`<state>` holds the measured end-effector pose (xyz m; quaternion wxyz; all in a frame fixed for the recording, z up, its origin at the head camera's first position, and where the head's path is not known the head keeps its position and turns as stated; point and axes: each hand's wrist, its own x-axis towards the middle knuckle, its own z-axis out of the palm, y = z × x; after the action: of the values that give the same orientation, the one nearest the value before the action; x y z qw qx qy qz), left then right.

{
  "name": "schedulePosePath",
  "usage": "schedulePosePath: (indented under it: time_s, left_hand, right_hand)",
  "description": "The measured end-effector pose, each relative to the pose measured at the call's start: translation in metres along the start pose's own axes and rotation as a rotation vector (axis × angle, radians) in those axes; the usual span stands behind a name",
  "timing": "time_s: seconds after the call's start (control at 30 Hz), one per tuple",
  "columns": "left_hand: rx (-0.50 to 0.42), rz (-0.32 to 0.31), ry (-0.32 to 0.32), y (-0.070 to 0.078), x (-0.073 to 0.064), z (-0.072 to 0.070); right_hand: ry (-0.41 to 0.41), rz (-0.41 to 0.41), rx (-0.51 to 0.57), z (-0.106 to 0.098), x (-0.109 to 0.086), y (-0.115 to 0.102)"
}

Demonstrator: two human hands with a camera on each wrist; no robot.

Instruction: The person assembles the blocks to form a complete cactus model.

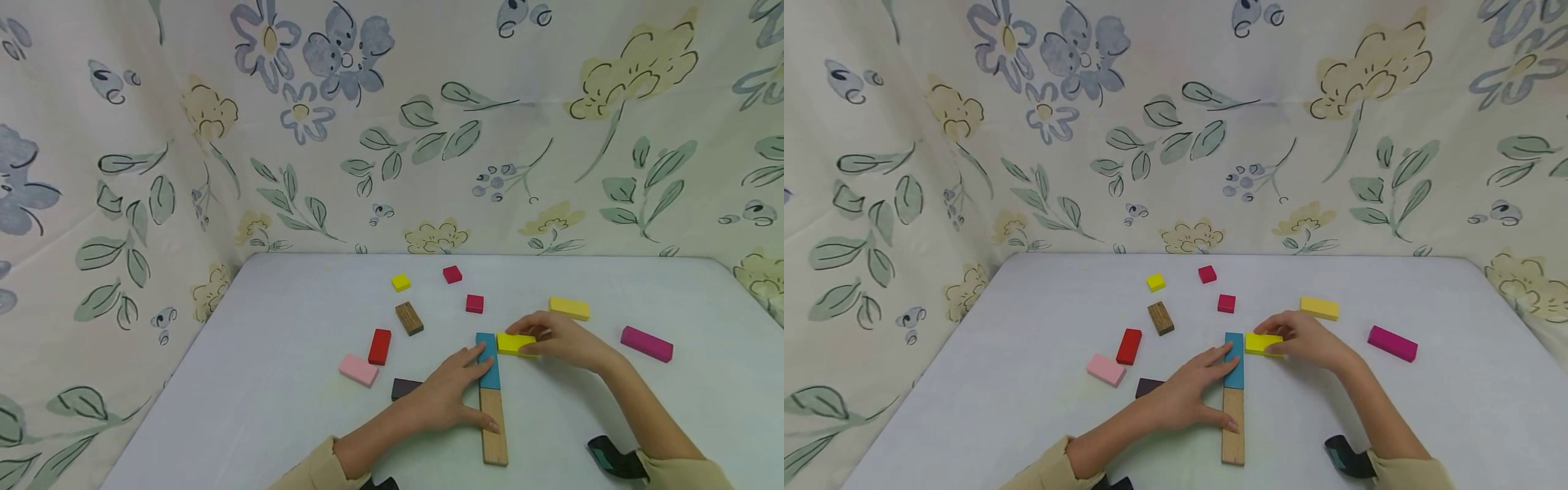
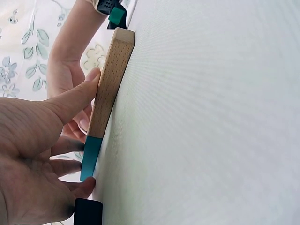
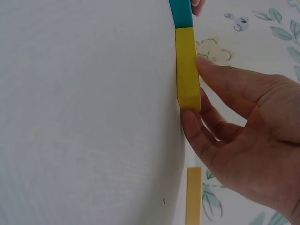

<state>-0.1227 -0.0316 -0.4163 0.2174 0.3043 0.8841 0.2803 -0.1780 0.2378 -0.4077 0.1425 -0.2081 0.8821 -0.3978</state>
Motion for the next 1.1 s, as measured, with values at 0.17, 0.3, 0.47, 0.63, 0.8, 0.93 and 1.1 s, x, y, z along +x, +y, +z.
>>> schedulePosePath:
  time_s: [0.17,0.3,0.47,0.63,0.8,0.93,1.1]
  left_hand:
    - [-0.002,0.001,-0.003,-0.0002,0.0003,0.0004]
    - [0.000,0.001,-0.002,-0.0003,0.0003,0.0006]
    - [0.001,0.005,-0.001,-0.0010,0.0008,0.0011]
    - [0.005,0.000,-0.004,-0.0013,0.0010,0.0012]
    - [0.006,-0.010,-0.003,-0.0003,0.0006,0.0007]
    - [0.004,-0.013,0.000,0.0003,0.0004,0.0007]
    - [-0.001,-0.009,0.000,-0.0007,0.0009,0.0009]
  right_hand:
    - [-0.014,-0.003,0.018,0.0006,0.0013,-0.0007]
    - [-0.021,0.001,0.024,0.0008,0.0022,-0.0007]
    - [-0.025,0.004,0.023,0.0008,0.0029,0.0007]
    - [-0.027,0.000,0.029,0.0007,0.0032,0.0020]
    - [-0.028,0.002,0.032,0.0006,0.0031,0.0019]
    - [-0.028,0.005,0.036,0.0006,0.0031,0.0019]
    - [-0.029,0.007,0.039,0.0008,0.0034,0.0024]
